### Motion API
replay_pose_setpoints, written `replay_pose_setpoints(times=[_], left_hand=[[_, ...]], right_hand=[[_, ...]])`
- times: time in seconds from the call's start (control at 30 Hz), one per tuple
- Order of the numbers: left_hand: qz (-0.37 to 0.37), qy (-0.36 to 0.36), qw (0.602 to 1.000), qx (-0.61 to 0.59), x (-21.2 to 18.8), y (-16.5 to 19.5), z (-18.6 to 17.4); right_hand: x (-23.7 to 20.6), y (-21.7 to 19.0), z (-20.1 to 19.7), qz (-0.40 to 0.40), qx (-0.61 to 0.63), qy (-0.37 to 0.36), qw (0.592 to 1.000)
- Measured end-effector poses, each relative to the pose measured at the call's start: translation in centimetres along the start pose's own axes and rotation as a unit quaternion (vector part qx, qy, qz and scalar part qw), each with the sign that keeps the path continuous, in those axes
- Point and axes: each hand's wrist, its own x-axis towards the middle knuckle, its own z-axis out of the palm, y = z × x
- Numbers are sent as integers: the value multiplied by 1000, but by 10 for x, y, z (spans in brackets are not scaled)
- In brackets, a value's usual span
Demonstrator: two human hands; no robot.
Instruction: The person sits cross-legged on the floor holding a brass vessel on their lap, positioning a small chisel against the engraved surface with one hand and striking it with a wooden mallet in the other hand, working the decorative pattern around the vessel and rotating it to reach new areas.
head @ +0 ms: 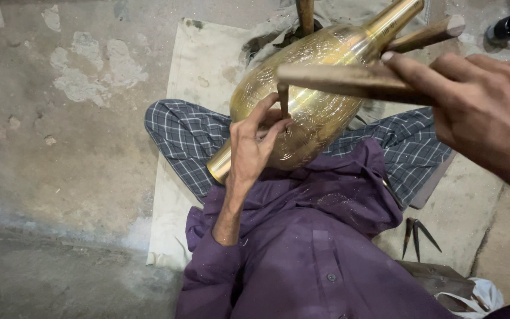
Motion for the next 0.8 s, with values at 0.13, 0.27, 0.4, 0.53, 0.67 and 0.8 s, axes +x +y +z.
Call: replay_pose_setpoints(times=[0.13, 0.27, 0.4, 0.53, 0.67, 0.8], left_hand=[[82, 82, 992, 38, -15, -2, 8], [62, 155, 986, -8, -36, -3, 22], [53, 189, 981, -2, -42, -6, 31], [48, 217, 974, -44, -42, -3, 36], [48, 225, 972, -38, -45, 2, 40], [48, 232, 969, -75, -47, -2, 43]], right_hand=[[-4, 3, 6, 50, -93, -99, 989], [-8, 6, 17, 61, -36, -31, 997], [-15, 6, 23, 45, -67, -35, 996], [-14, 2, 17, 34, -95, -111, 989], [-5, -9, 1, 28, -42, -112, 992], [6, -18, -22, -80, -75, -23, 994]])
